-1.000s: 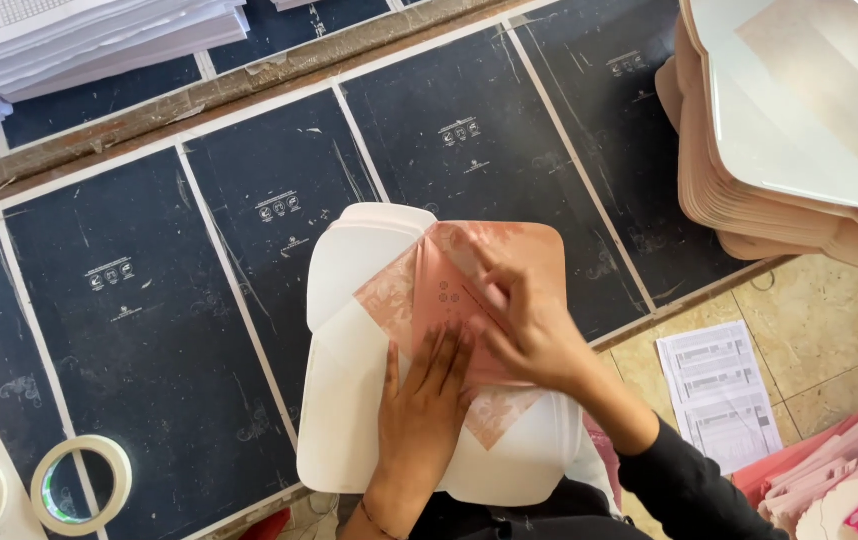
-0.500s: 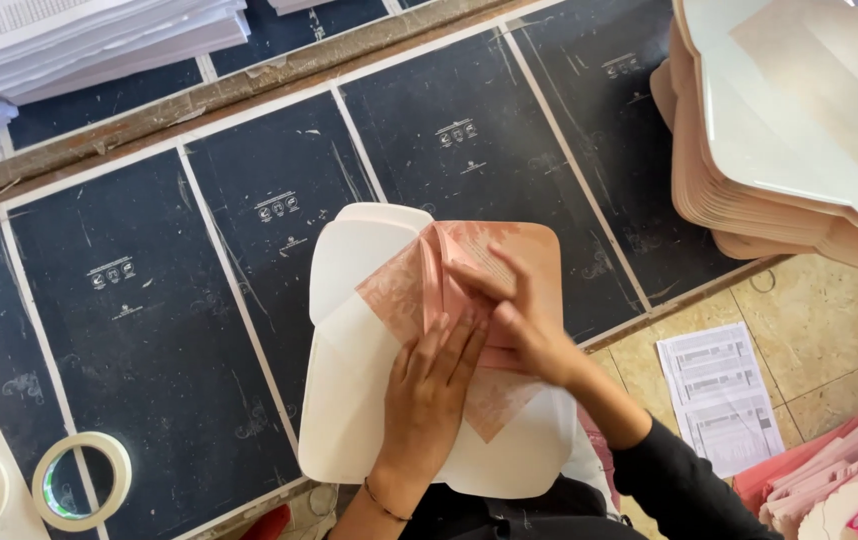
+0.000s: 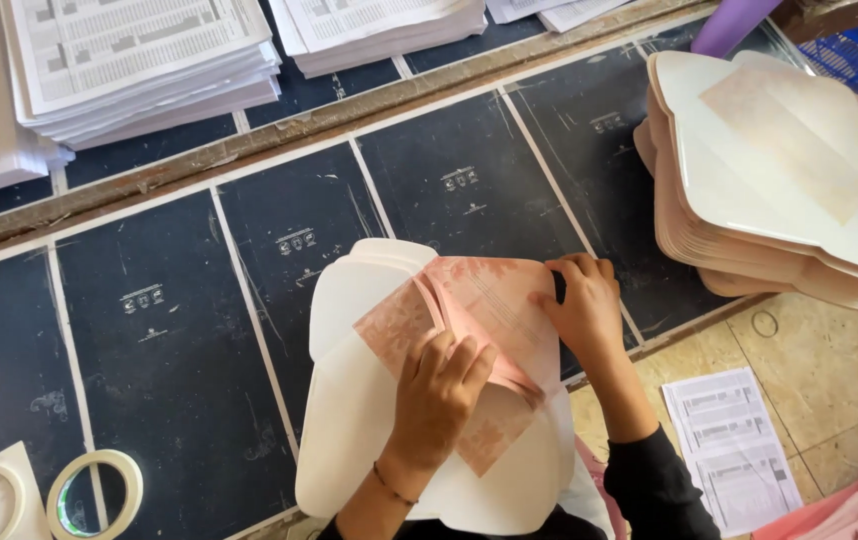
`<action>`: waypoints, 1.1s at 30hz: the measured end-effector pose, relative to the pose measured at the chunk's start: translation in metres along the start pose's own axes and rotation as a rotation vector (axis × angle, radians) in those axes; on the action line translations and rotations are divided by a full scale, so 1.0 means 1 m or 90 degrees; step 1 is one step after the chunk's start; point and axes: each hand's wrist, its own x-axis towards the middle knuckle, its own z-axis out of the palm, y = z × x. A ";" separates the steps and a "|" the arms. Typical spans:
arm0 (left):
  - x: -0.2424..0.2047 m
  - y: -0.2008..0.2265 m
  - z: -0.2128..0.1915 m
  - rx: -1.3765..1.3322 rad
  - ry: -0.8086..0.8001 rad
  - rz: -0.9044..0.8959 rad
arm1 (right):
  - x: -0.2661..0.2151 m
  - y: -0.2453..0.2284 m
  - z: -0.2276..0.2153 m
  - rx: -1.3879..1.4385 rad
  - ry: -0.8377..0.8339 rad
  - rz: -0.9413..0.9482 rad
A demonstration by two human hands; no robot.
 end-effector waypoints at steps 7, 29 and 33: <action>-0.039 0.025 -0.014 0.140 -0.081 -0.111 | -0.002 -0.018 -0.015 0.048 0.110 -0.086; -0.022 0.003 -0.011 0.121 -0.134 -0.018 | -0.038 -0.106 -0.062 0.682 -0.237 -0.285; -0.022 -0.012 0.046 0.090 -0.056 0.041 | -0.010 -0.010 0.005 0.044 0.115 -0.169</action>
